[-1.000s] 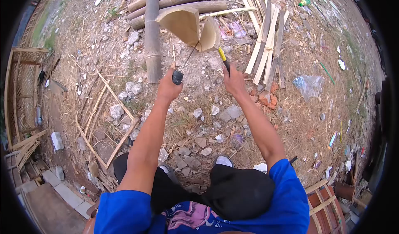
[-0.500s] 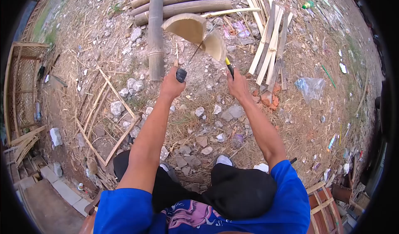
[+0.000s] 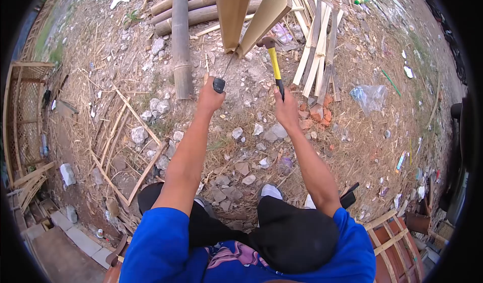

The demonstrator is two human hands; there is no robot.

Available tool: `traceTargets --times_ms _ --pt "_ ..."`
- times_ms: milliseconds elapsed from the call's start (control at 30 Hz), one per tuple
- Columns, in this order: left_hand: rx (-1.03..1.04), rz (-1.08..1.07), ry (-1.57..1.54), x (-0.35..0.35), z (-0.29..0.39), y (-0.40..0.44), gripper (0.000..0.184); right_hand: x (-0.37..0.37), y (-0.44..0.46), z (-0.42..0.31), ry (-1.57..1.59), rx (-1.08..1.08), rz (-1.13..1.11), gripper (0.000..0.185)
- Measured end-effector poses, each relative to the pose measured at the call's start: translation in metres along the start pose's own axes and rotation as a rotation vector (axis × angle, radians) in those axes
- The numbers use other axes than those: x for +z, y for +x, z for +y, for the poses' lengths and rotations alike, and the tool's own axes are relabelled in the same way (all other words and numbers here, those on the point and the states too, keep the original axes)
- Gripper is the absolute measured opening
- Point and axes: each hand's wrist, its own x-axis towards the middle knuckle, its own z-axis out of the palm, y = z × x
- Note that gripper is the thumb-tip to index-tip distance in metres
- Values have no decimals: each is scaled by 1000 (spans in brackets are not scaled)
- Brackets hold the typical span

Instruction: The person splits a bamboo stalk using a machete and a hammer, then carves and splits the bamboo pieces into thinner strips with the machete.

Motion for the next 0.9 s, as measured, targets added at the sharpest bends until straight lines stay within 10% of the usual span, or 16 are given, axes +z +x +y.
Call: traceTargets --times_ms 633,900 --pt "51 18 -29 5 -12 -10 48 24 31 -23 70 -321 175 27" --pt "-10 -18 21 15 -32 5 51 56 55 33 -233 -46 -73 34"
